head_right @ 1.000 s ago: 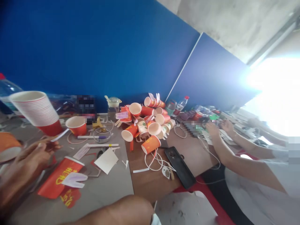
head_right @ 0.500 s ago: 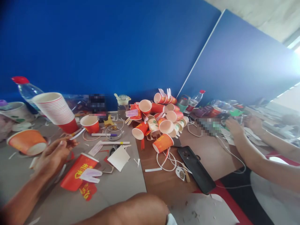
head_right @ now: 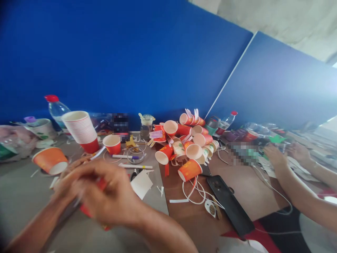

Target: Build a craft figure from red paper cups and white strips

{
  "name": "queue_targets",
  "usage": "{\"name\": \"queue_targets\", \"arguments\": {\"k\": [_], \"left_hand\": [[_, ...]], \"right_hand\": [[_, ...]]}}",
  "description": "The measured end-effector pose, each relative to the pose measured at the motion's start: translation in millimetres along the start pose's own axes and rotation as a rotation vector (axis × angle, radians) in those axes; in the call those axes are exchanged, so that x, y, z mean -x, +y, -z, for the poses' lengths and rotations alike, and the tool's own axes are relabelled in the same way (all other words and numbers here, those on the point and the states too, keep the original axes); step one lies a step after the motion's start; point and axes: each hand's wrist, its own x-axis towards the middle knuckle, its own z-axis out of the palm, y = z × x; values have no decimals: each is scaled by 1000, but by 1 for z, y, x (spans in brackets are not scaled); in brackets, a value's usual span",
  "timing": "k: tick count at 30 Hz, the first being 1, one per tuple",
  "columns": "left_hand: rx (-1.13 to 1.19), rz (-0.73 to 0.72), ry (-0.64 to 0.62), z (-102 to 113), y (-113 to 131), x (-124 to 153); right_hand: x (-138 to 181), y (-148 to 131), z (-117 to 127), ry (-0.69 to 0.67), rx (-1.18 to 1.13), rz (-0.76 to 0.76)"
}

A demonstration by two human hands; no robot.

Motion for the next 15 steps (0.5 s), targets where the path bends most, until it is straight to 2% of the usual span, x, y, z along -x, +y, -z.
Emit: {"name": "queue_targets", "arguments": {"k": [5, 8, 11, 15], "left_hand": [[116, 3, -23, -9, 8, 4], [117, -50, -69, -11, 8, 7], [126, -86, -150, -14, 8, 13], [149, -83, -234, -17, 11, 20]], "right_hand": [[-48, 70, -27, 104, 202, 119], [-54, 100, -39, 135, 317, 207], [-48, 116, -46, 148, 414, 298], [-42, 121, -50, 195, 544, 339]]}}
